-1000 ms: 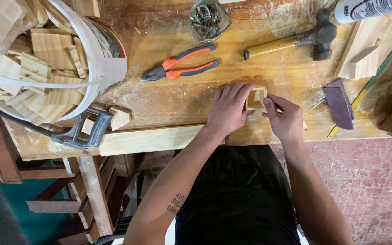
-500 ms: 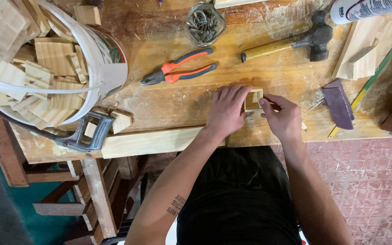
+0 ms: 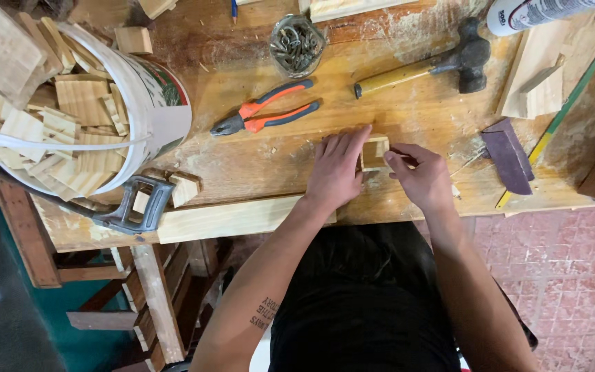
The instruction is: The person assembles a small wooden structure by hand on a workbench. They apply wood glue to small wooden pieces, position them into a frame, and press them together by hand.
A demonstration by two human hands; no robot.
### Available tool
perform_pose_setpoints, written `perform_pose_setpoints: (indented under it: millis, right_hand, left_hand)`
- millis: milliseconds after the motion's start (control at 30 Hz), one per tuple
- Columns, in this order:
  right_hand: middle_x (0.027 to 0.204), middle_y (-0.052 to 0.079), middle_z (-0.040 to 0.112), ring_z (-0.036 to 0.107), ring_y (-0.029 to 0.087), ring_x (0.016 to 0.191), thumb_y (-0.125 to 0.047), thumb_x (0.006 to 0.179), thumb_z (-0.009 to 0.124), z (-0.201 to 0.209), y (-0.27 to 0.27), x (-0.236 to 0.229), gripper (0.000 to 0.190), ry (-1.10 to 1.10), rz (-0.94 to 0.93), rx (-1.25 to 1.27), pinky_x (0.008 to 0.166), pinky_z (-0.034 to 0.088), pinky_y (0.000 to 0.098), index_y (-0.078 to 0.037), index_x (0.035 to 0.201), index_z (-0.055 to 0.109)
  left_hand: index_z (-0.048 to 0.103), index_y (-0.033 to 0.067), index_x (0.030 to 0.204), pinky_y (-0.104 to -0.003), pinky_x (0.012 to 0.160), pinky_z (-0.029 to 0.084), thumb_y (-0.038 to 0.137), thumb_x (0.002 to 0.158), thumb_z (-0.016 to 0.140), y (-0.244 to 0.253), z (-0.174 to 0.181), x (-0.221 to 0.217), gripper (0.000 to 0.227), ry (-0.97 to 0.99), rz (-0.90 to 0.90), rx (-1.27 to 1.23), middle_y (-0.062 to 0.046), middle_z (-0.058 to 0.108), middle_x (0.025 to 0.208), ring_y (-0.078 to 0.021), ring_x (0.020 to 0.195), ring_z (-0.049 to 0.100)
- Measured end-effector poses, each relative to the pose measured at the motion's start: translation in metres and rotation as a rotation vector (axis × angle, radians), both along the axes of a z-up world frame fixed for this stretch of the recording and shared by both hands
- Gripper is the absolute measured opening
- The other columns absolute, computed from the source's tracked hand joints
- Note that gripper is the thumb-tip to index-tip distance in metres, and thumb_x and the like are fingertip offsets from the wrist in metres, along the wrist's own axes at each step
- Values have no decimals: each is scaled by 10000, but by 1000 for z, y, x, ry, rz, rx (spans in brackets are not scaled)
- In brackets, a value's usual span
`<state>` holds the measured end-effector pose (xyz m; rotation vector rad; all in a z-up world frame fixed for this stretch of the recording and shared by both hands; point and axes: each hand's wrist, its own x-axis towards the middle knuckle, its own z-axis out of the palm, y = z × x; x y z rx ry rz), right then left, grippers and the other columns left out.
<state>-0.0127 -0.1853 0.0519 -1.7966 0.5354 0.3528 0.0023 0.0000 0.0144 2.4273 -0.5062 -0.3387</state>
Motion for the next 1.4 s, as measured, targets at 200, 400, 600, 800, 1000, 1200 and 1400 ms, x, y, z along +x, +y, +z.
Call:
perform_pose_setpoints:
  millis: [200, 400, 600, 800, 1000, 1200, 1400]
  right_hand:
    - [1132, 248, 714, 739, 286, 846, -190, 949, 777, -6, -5, 2, 390, 63, 36, 6, 729, 646, 348, 36, 1249, 674]
    - [1009, 139, 762, 749, 196, 748, -353, 907, 804, -11, -17, 13, 489, 150, 154, -105, 675, 635, 279, -82, 1297, 684]
    - [1151, 193, 733, 768, 285, 825, -334, 855, 829, -7, -14, 15, 550, 141, 215, -141, 743, 644, 352, -50, 1297, 665]
    - [1353, 285, 531, 668, 462, 1102, -238, 880, 771, 31, -5, 22, 594, 193, 262, -53, 738, 669, 396, 88, 1343, 591]
    - [1265, 254, 577, 667, 440, 1108, -262, 820, 800, 11, -20, 23, 573, 143, 334, -141, 771, 665, 398, 63, 1268, 655]
    - [1068, 289, 699, 762, 322, 844, -296, 823, 821, 11, -22, 17, 544, 174, 269, -60, 686, 653, 310, 0, 1246, 651]
    - [1170, 287, 633, 704, 389, 1027, -243, 861, 821, 2, -27, 5, 503, 69, 266, -63, 690, 675, 417, 86, 1178, 610]
  left_hand:
    - [288, 148, 1600, -521, 1129, 368, 103, 754, 842, 0, 5, 2, 1013, 62, -32, 44, -138, 554, 1423, -321, 1295, 522]
    - [330, 161, 1577, -533, 1147, 361, 121, 743, 820, 1, 1, 2, 969, 76, -52, 54, -123, 529, 1473, -327, 1385, 485]
    - [378, 179, 1547, -497, 1166, 344, 126, 772, 777, 2, -7, 3, 874, 132, -64, 86, -66, 500, 1506, -272, 1425, 439]
    - [393, 184, 1540, -505, 1172, 338, 83, 755, 759, -2, -6, -2, 872, 128, -18, 64, -71, 486, 1527, -276, 1450, 416]
    - [376, 155, 1557, -490, 1177, 328, 107, 782, 747, -6, 6, -8, 860, 144, 63, 64, -83, 539, 1463, -285, 1431, 433]
    - [384, 179, 1550, -473, 1184, 304, 138, 790, 738, -9, -5, -15, 838, 151, 94, 76, -66, 559, 1453, -264, 1448, 416]
    - [354, 223, 1555, -483, 1158, 365, 141, 828, 697, -15, 2, -19, 808, 133, 123, 87, -62, 520, 1477, -277, 1408, 450]
